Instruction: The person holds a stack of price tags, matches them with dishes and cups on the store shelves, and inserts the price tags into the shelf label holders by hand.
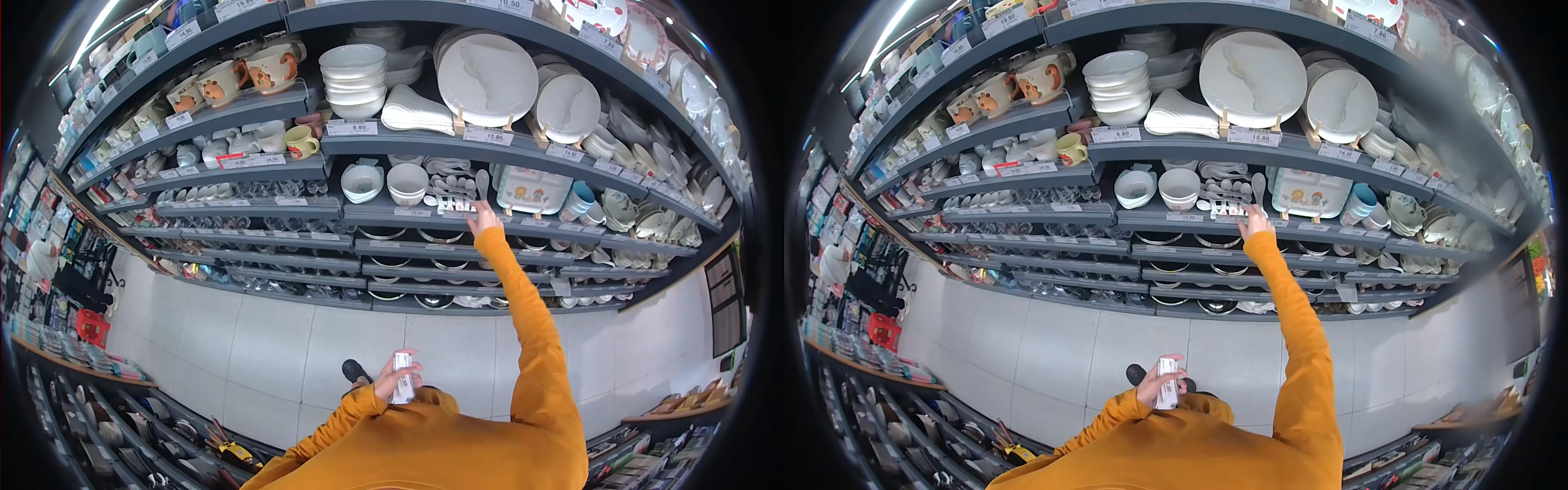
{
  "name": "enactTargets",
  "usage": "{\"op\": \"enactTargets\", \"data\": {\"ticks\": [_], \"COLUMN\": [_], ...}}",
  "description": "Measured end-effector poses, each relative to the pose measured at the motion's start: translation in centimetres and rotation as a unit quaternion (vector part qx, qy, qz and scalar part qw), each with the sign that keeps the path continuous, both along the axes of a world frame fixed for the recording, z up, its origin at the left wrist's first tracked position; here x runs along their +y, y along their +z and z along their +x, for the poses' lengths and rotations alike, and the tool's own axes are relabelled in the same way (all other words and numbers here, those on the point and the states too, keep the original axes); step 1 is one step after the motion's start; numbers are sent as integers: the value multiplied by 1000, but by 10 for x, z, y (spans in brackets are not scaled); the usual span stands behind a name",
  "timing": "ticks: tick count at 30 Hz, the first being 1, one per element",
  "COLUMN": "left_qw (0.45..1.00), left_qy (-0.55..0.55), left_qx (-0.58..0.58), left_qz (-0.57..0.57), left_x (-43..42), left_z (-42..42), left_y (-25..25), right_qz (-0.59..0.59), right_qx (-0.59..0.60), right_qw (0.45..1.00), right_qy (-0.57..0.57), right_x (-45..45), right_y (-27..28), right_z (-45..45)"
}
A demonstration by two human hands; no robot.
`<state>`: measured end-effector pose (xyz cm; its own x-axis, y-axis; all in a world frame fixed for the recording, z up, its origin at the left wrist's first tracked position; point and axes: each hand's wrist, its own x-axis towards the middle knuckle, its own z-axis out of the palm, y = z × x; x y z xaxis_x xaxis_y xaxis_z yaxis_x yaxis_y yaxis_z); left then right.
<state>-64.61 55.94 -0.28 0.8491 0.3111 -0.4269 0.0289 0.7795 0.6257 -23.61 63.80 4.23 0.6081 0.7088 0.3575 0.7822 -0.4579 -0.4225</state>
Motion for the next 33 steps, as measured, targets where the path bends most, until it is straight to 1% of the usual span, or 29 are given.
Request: {"op": "enactTargets", "data": {"ticks": [2, 5, 6, 7, 9, 12, 13, 15, 16, 17, 19, 20, 21, 22, 23, 24, 25, 26, 27, 29, 31, 32, 33], "left_qw": [998, 995, 994, 992, 987, 981, 981, 981, 987, 991, 996, 997, 996, 995, 993, 992, 990, 989, 991, 994, 992, 985, 988], "left_qy": [-62, -90, -107, -120, -147, -179, -179, -180, -147, -115, -44, -4, 37, 69, 89, 108, 124, 122, 109, 86, -7, -53, -51], "left_qx": [-1, -10, 19, 13, 2, 45, 46, 47, 46, 44, 50, 58, 66, 67, 68, 69, 70, 77, 68, 48, 62, 69, 67], "left_qz": [-16, -44, -31, -43, -66, -62, -60, -56, -55, -55, -52, -49, -46, -36, -26, -16, -6, 13, 24, 44, 112, 146, 132], "left_x": [-3, -2, -1, -1, -2, -2, -1, 3, 7, 11, 21, 28, 36, 43, 49, 56, 62, 67, 70, 76, 79, 81, 81], "left_z": [-6, -14, -13, -12, -11, -3, -1, 5, 7, 11, 19, 25, 29, 32, 34, 37, 40, 43, 46, 54, 63, 67, 71], "left_y": [-6, 0, 9, 8, 6, 13, 12, 6, 2, -3, -6, -5, -6, -12, -11, -10, -9, -6, -5, -6, -12, -15, -19], "right_qz": [-31, -75, -101, -127, -127, -150, -162, -145, -137, -109, -54, 34, 65, 53, 89, 144, 148, 129, 125, 75, 92, 82, 73], "right_qx": [-30, -50, -55, -61, -80, -87, -85, -102, -111, -116, -127, -134, -100, 29, 124, 214, 306, 447, 561, 596, 632, 646, 660], "right_qw": [999, 995, 992, 989, 988, 984, 982, 984, 984, 987, 989, 988, 991, 998, 985, 955, 927, 868, 804, 785, 761, 749, 737], "right_qy": [-14, -45, -47, -49, -45, -47, -48, -17, -4, 13, 45, 72, 66, 33, 81, 147, 161, 174, 155, 152, 115, 121, 126], "right_x": [1, -9, -15, -19, -24, -23, -21, -20, -21, -24, -33, -42, -48, -55, -62, -69, -76, -85, -95, -110, -117, -117, -115], "right_y": [-2, -2, -2, -2, -8, -13, -13, -8, -4, 0, 27, 46, 54, 58, 46, 29, -2, -17, -17, -29, -44, -48, -52], "right_z": [10, 24, 29, 33, 43, 59, 63, 71, 73, 75, 61, 39, 21, 0, -18, -40, -62, -89, -123, -164, -189, -197, -203]}}
